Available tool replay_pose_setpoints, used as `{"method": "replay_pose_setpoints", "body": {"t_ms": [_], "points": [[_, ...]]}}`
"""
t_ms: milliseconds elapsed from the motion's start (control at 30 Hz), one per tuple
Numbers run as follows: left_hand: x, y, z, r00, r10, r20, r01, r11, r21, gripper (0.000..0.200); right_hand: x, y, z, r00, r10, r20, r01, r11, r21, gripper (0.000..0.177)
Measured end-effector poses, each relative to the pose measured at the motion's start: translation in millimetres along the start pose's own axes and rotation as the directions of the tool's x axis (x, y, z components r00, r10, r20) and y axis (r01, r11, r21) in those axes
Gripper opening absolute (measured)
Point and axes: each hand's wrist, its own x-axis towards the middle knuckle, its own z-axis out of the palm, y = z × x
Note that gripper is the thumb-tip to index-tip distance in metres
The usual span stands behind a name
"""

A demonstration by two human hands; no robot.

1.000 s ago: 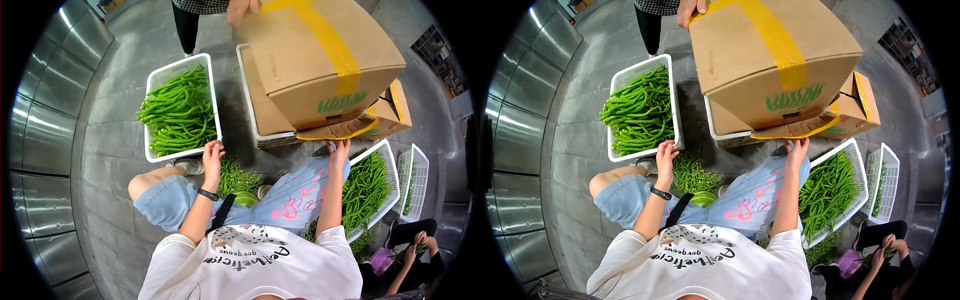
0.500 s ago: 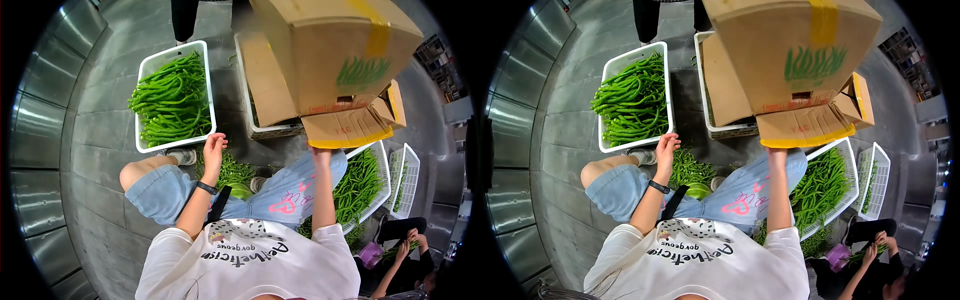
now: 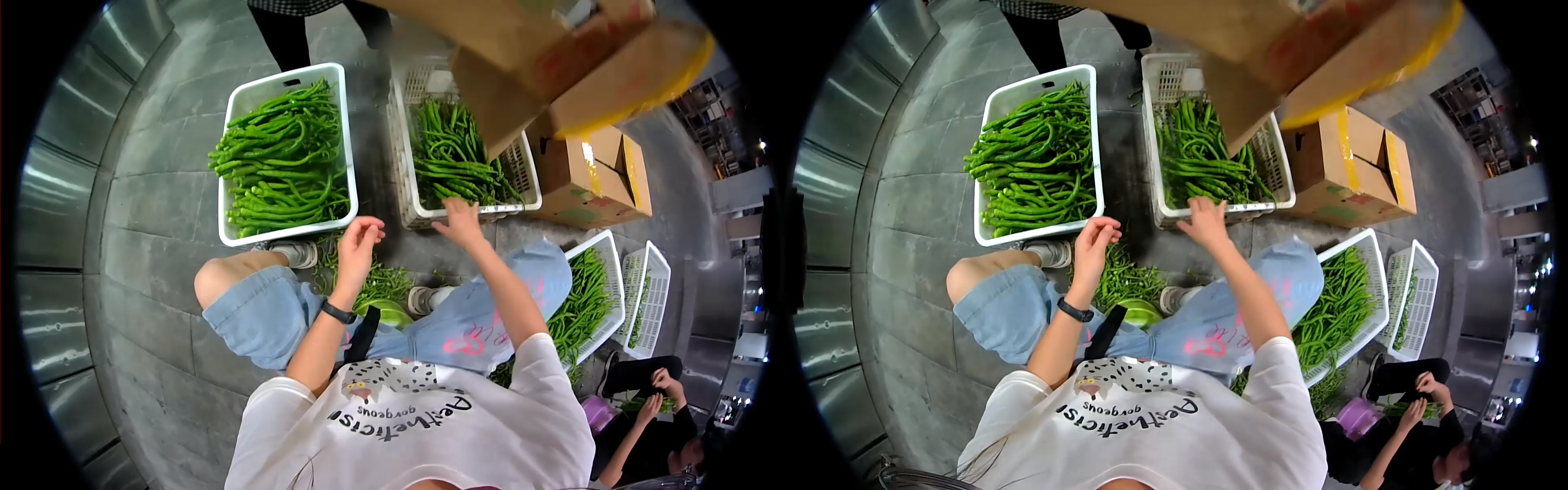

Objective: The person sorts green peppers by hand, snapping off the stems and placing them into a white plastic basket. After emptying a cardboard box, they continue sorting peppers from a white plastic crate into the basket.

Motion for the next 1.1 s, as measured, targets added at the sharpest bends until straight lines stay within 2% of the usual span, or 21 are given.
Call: {"method": "replay_pose_setpoints", "body": {"t_ms": [67, 133, 200, 333, 400, 533, 600, 667, 733, 800, 833, 867, 900, 933, 967, 1000, 1067, 1100], "points": [[-1, 0, -4, 1.000, 0.001, 0.013, -0.002, 0.999, 0.037, 0.013, 17, -10, 15, 0.981, 0.040, 0.192, -0.050, 0.998, 0.048, 0.050], [0, 5, -5, 1.000, -0.003, 0.017, 0.002, 0.999, 0.054, 0.012, 29, -20, 26, 0.985, -0.120, 0.123, 0.119, 0.993, 0.012, 0.033], [5, 9, -7, 0.999, -0.018, 0.029, 0.016, 0.998, 0.069, 0.012, 33, -28, 36, 0.990, -0.059, 0.131, 0.052, 0.997, 0.057, 0.023], [18, 26, 0, 0.993, -0.030, 0.114, 0.017, 0.993, 0.115, 0.010, 33, -25, 38, 0.993, -0.099, 0.070, 0.092, 0.992, 0.090, 0.018], [31, 43, -1, 0.964, -0.051, 0.262, -0.018, 0.967, 0.254, 0.011, 34, -33, 36, 0.993, -0.094, 0.067, 0.089, 0.993, 0.073, 0.018], [66, 72, 4, 0.895, -0.016, 0.446, -0.208, 0.869, 0.448, 0.010, 47, -53, 44, 0.994, -0.082, 0.070, 0.077, 0.995, 0.070, 0.013], [80, 70, 1, 0.876, -0.042, 0.480, -0.221, 0.851, 0.477, 0.010, 59, -66, 46, 0.990, -0.096, 0.106, 0.087, 0.992, 0.086, 0.014], [95, 68, -5, 0.854, -0.087, 0.513, -0.230, 0.822, 0.522, 0.010, 73, -74, 47, 0.971, -0.137, 0.194, 0.113, 0.985, 0.133, 0.024], [104, 56, -12, 0.860, -0.091, 0.503, -0.226, 0.814, 0.535, 0.010, 94, -70, 38, 0.906, -0.149, 0.397, 0.078, 0.979, 0.188, 0.028], [112, 49, -20, 0.863, -0.148, 0.484, -0.169, 0.817, 0.551, 0.011, 117, -48, 21, 0.838, -0.189, 0.512, -0.125, 0.847, 0.517, 0.030], [115, 47, -23, 0.867, -0.173, 0.467, -0.144, 0.811, 0.567, 0.012, 120, -29, 31, 0.855, -0.153, 0.496, -0.313, 0.610, 0.728, 0.029], [117, 46, -25, 0.860, -0.165, 0.482, -0.167, 0.803, 0.572, 0.012, 129, -14, 24, 0.863, -0.032, 0.505, -0.367, 0.648, 0.668, 0.028], [118, 44, -26, 0.856, -0.156, 0.493, -0.186, 0.797, 0.574, 0.012, 132, 11, 37, 0.980, -0.060, 0.188, -0.040, 0.873, 0.486, 0.027], [121, 43, -28, 0.853, -0.145, 0.502, -0.205, 0.791, 0.576, 0.012, 133, 40, 53, 0.996, -0.024, 0.092, 0.004, 0.979, 0.206, 0.034], [123, 43, -29, 0.851, -0.161, 0.500, -0.197, 0.785, 0.587, 0.013, 135, 64, 66, 0.996, 0.067, 0.065, -0.067, 0.998, -0.004, 0.043], [124, 42, -30, 0.854, -0.176, 0.489, -0.179, 0.784, 0.594, 0.013, 137, 76, 64, 0.981, 0.149, 0.120, -0.134, 0.983, -0.126, 0.050], [129, 41, -31, 0.860, -0.200, 0.469, -0.151, 0.779, 0.609, 0.013, 129, 114, 95, 0.986, 0.142, 0.087, -0.111, 0.949, -0.295, 0.056], [131, 40, -32, 0.862, -0.197, 0.466, -0.150, 0.781, 0.606, 0.013, 132, 115, 92, 0.972, 0.169, 0.166, -0.107, 0.939, -0.327, 0.056]]}}
